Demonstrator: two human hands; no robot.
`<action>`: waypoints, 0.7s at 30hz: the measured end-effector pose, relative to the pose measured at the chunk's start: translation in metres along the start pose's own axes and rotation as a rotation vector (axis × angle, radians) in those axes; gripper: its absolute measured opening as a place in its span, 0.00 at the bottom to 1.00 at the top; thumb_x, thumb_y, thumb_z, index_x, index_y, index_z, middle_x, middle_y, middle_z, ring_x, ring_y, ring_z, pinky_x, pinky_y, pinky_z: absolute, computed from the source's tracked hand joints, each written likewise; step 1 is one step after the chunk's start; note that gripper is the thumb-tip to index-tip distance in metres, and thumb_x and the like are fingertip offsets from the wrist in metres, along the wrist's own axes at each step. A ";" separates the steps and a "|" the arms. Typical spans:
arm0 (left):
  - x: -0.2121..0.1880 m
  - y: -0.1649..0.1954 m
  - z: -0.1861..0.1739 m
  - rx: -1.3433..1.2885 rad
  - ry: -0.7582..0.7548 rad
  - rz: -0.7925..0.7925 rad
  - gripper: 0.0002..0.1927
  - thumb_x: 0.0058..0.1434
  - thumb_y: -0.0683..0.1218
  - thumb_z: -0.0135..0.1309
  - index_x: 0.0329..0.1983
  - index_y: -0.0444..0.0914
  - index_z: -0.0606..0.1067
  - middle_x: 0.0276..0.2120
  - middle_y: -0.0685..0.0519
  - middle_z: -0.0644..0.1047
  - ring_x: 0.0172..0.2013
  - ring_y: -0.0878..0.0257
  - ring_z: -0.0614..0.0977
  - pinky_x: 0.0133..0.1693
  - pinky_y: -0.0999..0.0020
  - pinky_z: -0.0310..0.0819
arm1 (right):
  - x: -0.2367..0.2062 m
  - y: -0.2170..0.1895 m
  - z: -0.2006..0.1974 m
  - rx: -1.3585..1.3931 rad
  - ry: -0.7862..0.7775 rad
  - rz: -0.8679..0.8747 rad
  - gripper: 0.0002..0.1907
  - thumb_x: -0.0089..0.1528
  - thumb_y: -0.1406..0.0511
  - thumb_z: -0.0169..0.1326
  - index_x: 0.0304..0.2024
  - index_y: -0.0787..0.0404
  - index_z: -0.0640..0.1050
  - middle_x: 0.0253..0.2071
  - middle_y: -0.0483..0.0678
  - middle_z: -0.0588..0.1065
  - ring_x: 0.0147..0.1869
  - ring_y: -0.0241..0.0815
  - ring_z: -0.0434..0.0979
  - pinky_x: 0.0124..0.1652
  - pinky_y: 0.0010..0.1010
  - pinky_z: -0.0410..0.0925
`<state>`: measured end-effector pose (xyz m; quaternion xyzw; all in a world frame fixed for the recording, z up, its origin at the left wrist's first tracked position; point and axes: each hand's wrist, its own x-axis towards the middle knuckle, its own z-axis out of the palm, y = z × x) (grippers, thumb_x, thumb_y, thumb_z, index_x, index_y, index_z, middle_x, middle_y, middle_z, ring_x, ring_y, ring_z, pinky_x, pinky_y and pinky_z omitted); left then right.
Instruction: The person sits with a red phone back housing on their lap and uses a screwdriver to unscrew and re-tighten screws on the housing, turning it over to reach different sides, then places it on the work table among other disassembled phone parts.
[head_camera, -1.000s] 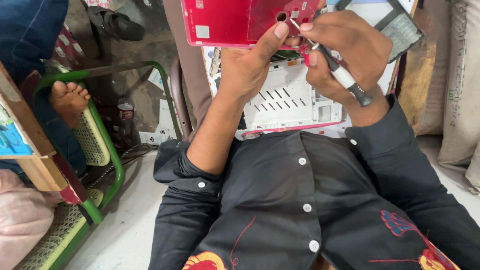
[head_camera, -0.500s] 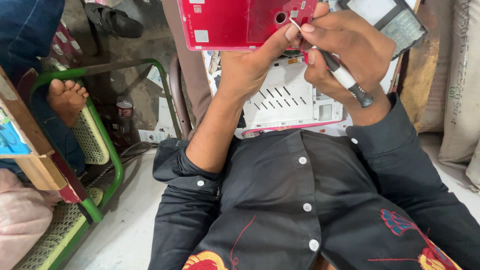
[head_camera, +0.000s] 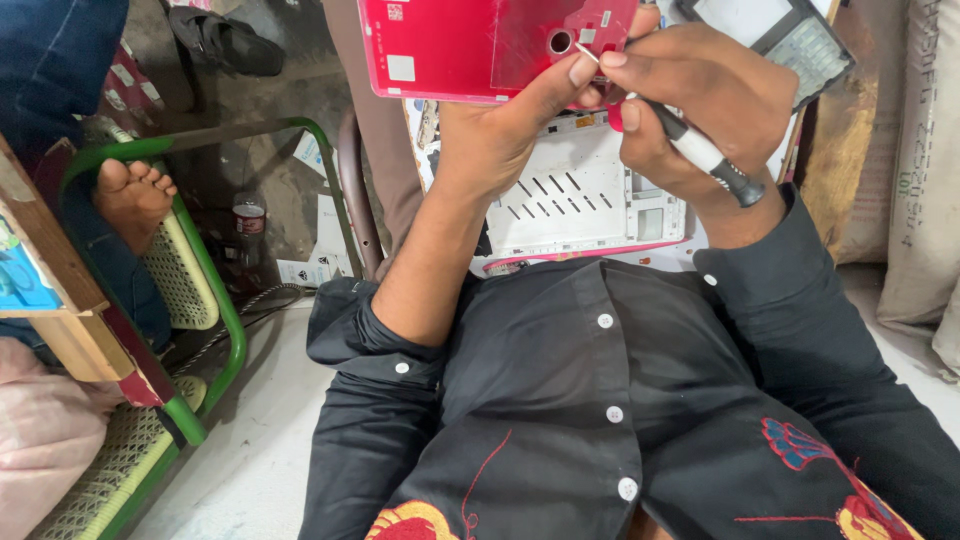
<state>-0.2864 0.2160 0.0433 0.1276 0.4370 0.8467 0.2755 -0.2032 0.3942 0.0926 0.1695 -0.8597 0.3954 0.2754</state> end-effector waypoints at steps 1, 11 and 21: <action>0.000 0.001 0.000 0.007 0.001 -0.001 0.06 0.71 0.35 0.60 0.48 0.28 0.77 0.39 0.45 0.82 0.37 0.60 0.85 0.42 0.67 0.84 | 0.000 0.000 0.000 -0.001 0.000 0.000 0.09 0.74 0.72 0.55 0.56 0.67 0.77 0.49 0.57 0.79 0.50 0.49 0.83 0.48 0.32 0.77; 0.001 0.003 0.003 -0.015 0.019 -0.024 0.07 0.70 0.36 0.61 0.49 0.30 0.77 0.38 0.47 0.81 0.37 0.62 0.84 0.43 0.67 0.83 | 0.001 0.000 0.003 -0.059 0.028 -0.011 0.11 0.73 0.73 0.56 0.58 0.66 0.77 0.50 0.56 0.79 0.49 0.50 0.83 0.47 0.33 0.77; 0.001 0.001 0.003 -0.023 0.030 -0.032 0.07 0.69 0.35 0.61 0.49 0.29 0.77 0.41 0.47 0.82 0.38 0.61 0.84 0.43 0.66 0.84 | 0.000 -0.002 0.003 -0.033 0.021 -0.010 0.10 0.74 0.74 0.54 0.58 0.66 0.76 0.49 0.56 0.78 0.51 0.49 0.83 0.49 0.32 0.78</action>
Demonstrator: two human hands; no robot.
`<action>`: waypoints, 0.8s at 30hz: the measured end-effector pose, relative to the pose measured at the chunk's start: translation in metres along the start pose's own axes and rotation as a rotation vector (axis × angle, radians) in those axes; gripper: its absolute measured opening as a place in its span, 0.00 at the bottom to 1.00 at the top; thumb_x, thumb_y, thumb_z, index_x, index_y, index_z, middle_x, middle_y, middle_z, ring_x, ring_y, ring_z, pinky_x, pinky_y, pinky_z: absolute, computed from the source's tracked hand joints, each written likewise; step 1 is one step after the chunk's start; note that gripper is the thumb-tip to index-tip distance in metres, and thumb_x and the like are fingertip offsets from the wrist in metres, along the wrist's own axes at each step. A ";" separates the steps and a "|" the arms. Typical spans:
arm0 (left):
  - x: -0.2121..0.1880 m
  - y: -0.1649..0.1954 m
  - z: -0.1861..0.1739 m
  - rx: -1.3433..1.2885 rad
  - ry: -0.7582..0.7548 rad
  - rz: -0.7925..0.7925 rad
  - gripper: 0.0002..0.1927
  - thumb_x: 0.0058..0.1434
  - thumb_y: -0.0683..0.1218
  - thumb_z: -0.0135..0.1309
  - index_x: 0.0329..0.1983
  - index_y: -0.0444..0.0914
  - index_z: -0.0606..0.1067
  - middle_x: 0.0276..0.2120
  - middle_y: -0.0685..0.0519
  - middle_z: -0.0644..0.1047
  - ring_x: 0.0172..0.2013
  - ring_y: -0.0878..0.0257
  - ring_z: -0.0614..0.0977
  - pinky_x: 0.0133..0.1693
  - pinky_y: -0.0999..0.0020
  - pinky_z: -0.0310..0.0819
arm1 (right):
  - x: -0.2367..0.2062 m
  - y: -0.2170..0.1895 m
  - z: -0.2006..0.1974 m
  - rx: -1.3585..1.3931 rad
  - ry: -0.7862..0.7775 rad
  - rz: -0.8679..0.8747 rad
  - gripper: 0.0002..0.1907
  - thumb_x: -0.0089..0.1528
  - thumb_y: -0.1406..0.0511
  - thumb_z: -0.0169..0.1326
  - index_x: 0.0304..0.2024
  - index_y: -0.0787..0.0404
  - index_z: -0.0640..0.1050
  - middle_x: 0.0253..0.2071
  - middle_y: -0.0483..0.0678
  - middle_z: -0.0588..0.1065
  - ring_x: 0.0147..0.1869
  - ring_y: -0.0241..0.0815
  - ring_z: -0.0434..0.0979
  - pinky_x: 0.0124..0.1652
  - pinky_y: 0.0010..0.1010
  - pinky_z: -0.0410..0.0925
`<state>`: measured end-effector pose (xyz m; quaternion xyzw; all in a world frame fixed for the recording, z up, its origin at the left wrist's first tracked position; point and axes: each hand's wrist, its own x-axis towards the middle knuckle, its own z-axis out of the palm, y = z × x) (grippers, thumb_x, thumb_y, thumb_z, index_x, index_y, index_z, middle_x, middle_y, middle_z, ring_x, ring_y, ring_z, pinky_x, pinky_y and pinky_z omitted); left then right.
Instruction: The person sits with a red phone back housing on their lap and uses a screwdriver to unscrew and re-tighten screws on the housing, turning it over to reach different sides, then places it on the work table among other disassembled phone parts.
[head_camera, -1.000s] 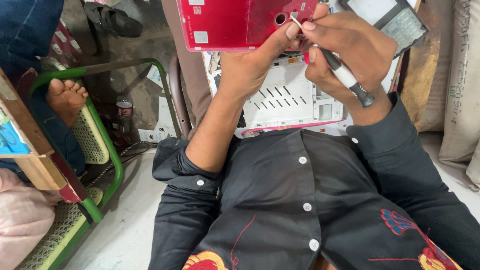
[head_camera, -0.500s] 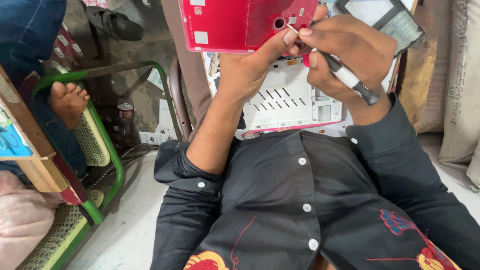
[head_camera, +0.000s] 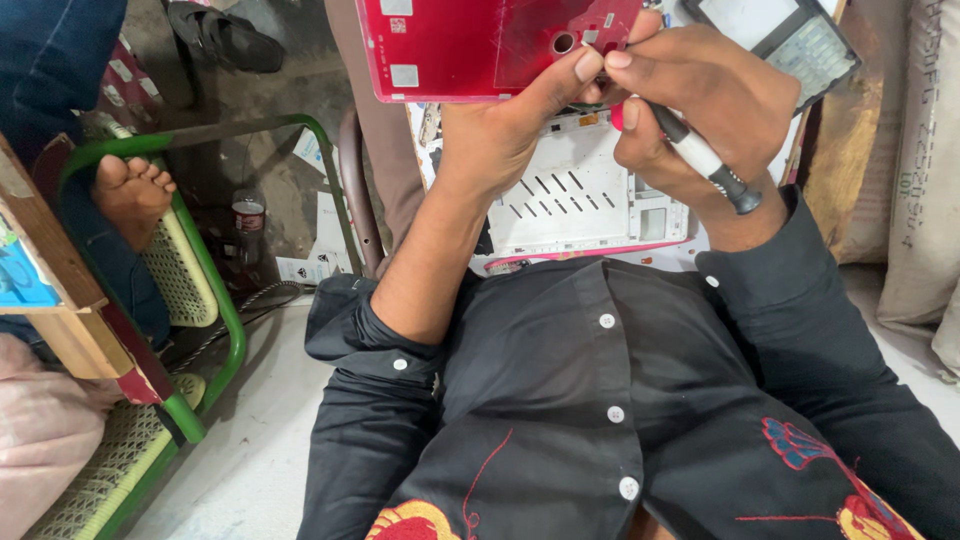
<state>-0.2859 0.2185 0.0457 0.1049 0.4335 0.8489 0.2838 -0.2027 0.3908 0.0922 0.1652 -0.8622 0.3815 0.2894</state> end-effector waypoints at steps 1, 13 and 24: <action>0.000 0.000 0.000 0.022 -0.001 0.004 0.07 0.69 0.35 0.61 0.48 0.29 0.78 0.40 0.47 0.82 0.37 0.61 0.84 0.43 0.67 0.84 | 0.000 0.000 0.000 -0.003 -0.002 -0.001 0.10 0.74 0.75 0.54 0.58 0.66 0.75 0.49 0.56 0.78 0.51 0.49 0.83 0.49 0.32 0.78; 0.004 0.002 0.002 0.097 -0.001 0.015 0.05 0.69 0.37 0.60 0.46 0.30 0.80 0.36 0.48 0.83 0.36 0.62 0.85 0.41 0.67 0.84 | -0.002 0.000 0.000 -0.046 -0.014 0.004 0.14 0.69 0.79 0.54 0.57 0.67 0.75 0.50 0.57 0.78 0.51 0.51 0.83 0.51 0.33 0.78; 0.005 0.002 0.004 -0.042 0.020 0.032 0.10 0.74 0.44 0.57 0.45 0.30 0.77 0.35 0.47 0.82 0.34 0.60 0.84 0.41 0.64 0.82 | -0.004 0.000 0.002 -0.032 0.010 0.038 0.10 0.73 0.74 0.53 0.57 0.69 0.75 0.49 0.58 0.79 0.52 0.53 0.84 0.51 0.35 0.77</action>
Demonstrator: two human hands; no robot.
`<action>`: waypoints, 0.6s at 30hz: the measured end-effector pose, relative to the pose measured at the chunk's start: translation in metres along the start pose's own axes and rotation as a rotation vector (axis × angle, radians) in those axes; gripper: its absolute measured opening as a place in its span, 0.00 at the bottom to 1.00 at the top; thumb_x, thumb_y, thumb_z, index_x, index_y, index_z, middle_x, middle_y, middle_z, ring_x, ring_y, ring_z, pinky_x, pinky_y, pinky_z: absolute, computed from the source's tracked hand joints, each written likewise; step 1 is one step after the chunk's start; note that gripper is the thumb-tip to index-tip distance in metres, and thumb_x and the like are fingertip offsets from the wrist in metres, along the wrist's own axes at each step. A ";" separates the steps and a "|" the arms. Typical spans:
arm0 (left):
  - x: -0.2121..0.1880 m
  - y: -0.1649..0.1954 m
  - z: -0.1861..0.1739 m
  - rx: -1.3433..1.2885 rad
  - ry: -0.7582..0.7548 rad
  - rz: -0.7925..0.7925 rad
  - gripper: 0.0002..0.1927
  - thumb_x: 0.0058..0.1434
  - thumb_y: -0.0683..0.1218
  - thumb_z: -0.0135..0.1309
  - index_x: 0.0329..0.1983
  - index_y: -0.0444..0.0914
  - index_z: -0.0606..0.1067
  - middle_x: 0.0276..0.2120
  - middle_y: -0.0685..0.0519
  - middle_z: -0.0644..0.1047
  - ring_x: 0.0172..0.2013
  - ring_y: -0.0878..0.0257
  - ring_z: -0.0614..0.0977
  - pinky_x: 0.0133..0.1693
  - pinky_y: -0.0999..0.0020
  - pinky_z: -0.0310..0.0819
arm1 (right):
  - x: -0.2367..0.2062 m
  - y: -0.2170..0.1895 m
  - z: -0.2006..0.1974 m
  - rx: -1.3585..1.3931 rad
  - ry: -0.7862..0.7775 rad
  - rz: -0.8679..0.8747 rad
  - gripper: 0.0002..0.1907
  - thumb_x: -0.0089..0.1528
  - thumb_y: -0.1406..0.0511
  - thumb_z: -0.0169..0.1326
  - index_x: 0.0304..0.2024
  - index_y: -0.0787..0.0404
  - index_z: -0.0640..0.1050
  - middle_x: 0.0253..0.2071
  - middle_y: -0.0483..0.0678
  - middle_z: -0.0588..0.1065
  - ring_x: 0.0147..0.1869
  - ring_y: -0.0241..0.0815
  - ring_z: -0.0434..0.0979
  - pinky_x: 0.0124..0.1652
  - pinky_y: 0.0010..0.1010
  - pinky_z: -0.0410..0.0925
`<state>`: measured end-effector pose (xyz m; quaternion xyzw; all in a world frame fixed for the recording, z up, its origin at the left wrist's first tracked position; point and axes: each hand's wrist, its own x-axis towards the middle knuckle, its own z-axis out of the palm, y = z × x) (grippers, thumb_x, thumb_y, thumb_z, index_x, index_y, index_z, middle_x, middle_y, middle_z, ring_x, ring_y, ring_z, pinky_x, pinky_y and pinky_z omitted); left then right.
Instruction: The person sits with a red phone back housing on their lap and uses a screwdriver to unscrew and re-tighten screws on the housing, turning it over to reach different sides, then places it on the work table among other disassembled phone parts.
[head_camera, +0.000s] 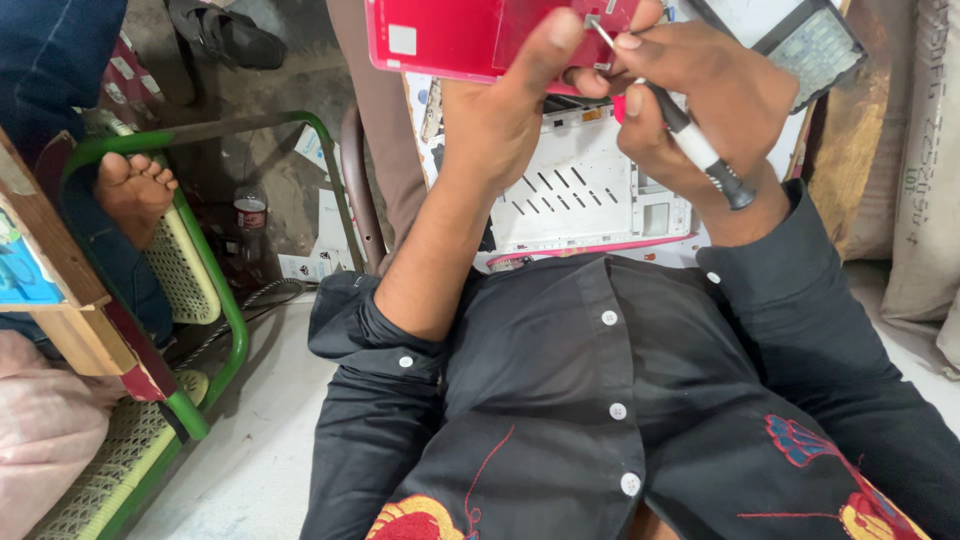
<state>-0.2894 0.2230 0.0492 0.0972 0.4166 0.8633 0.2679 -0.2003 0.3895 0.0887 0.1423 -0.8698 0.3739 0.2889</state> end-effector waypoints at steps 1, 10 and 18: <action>0.000 0.001 -0.001 -0.063 -0.003 -0.012 0.11 0.75 0.46 0.55 0.46 0.31 0.75 0.36 0.47 0.81 0.34 0.59 0.85 0.42 0.63 0.82 | 0.000 0.001 0.000 0.010 0.003 -0.007 0.09 0.74 0.72 0.53 0.56 0.69 0.75 0.48 0.58 0.79 0.51 0.53 0.84 0.51 0.35 0.77; -0.003 0.007 -0.006 -0.129 -0.124 -0.012 0.25 0.80 0.59 0.43 0.54 0.31 0.72 0.40 0.40 0.82 0.37 0.54 0.86 0.45 0.57 0.83 | 0.000 0.006 -0.005 0.029 -0.026 -0.046 0.08 0.76 0.69 0.54 0.56 0.66 0.76 0.45 0.57 0.80 0.48 0.52 0.84 0.46 0.34 0.76; -0.003 0.000 -0.012 -0.244 0.009 -0.041 0.18 0.77 0.54 0.48 0.55 0.35 0.70 0.46 0.49 0.77 0.45 0.60 0.82 0.51 0.60 0.78 | 0.001 0.009 -0.001 -0.061 -0.007 -0.083 0.10 0.71 0.72 0.55 0.55 0.66 0.76 0.43 0.55 0.79 0.48 0.51 0.84 0.47 0.33 0.76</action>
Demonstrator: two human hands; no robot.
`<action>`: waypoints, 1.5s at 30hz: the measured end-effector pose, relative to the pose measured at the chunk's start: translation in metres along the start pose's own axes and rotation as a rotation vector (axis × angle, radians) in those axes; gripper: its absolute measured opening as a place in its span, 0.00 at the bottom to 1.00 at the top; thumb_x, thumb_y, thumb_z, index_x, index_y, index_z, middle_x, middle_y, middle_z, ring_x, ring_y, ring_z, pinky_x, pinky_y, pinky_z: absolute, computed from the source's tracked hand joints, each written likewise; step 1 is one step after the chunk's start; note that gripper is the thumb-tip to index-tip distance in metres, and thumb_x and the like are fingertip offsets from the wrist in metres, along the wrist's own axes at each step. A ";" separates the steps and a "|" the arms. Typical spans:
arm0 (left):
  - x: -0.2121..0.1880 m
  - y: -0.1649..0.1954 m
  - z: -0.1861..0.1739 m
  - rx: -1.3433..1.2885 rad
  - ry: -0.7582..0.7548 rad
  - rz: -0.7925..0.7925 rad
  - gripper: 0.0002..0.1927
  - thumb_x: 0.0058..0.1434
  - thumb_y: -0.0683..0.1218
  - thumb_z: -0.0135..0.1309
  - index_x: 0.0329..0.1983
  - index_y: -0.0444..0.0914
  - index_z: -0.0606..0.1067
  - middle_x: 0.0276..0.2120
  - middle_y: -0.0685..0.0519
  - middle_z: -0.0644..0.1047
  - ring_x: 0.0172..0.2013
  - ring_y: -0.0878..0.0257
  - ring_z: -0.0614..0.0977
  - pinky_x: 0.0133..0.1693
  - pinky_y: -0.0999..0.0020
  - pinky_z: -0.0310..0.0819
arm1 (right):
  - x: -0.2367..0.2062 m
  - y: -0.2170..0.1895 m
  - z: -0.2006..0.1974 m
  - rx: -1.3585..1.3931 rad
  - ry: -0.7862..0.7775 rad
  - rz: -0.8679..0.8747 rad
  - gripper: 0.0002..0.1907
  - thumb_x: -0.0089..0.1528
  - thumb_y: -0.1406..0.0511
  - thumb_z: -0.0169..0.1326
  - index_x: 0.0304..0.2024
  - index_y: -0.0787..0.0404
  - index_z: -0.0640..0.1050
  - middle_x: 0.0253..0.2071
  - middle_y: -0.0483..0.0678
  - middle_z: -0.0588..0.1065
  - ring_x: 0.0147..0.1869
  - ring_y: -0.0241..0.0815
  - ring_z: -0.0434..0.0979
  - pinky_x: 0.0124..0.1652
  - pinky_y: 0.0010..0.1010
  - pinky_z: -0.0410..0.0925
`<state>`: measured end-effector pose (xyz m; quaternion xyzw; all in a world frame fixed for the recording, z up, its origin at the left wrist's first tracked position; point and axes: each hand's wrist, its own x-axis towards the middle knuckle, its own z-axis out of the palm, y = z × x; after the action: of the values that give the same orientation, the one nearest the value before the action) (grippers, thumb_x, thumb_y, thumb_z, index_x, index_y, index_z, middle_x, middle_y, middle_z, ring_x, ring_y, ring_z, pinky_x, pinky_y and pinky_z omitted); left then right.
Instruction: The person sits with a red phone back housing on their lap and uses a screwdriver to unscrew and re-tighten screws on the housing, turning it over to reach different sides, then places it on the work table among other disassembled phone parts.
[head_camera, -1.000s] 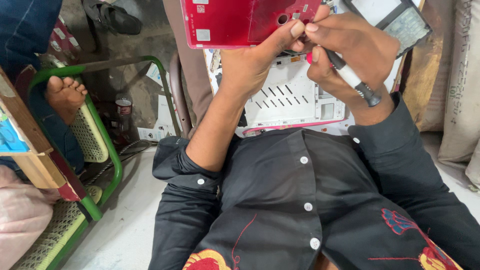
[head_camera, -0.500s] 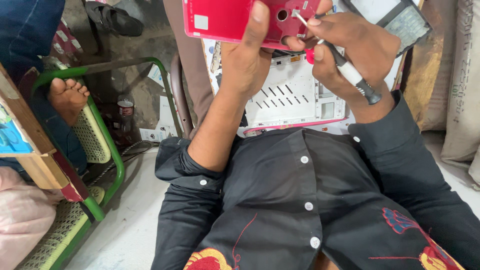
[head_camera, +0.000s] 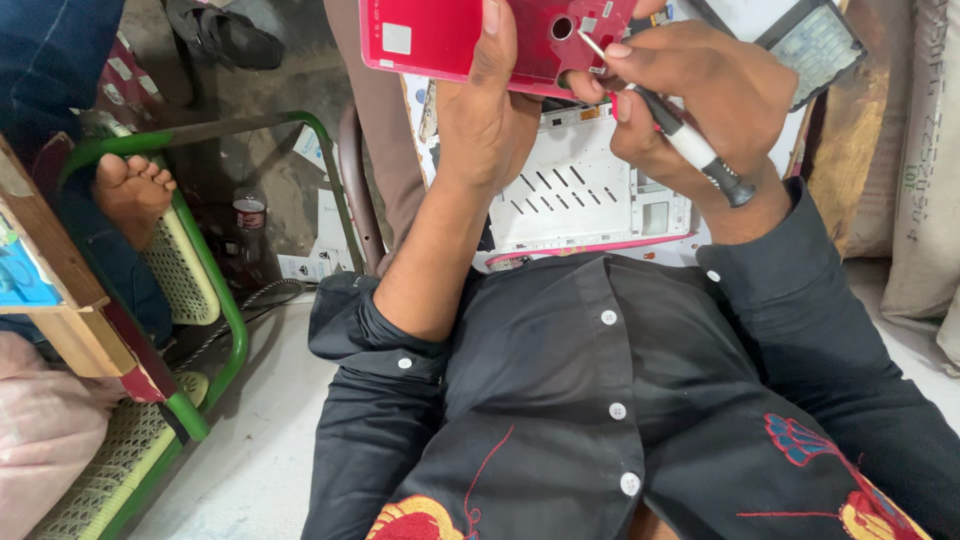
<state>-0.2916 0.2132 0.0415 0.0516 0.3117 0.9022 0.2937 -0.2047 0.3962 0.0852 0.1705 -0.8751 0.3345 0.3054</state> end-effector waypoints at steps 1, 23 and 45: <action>0.000 -0.002 -0.001 -0.046 0.080 -0.016 0.16 0.75 0.52 0.49 0.57 0.36 0.69 0.49 0.53 0.76 0.47 0.63 0.80 0.52 0.61 0.76 | 0.000 0.000 0.000 0.003 0.002 -0.001 0.09 0.71 0.72 0.56 0.55 0.66 0.76 0.43 0.55 0.79 0.48 0.51 0.84 0.47 0.33 0.76; -0.007 -0.009 -0.004 0.042 -0.040 0.050 0.19 0.82 0.54 0.47 0.54 0.32 0.70 0.46 0.46 0.77 0.45 0.56 0.82 0.54 0.57 0.76 | -0.004 -0.002 0.002 0.005 -0.004 0.022 0.11 0.69 0.76 0.54 0.54 0.69 0.74 0.47 0.56 0.78 0.49 0.52 0.82 0.48 0.34 0.76; 0.000 -0.009 -0.006 -0.006 0.006 0.146 0.22 0.81 0.57 0.42 0.54 0.31 0.69 0.42 0.44 0.79 0.36 0.51 0.83 0.44 0.57 0.81 | -0.012 -0.010 0.001 0.431 0.050 0.319 0.12 0.82 0.64 0.44 0.58 0.70 0.67 0.50 0.64 0.77 0.52 0.51 0.85 0.52 0.37 0.80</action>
<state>-0.2884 0.2157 0.0317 0.0706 0.3052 0.9223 0.2264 -0.1903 0.3895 0.0819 0.0835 -0.7916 0.5612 0.2269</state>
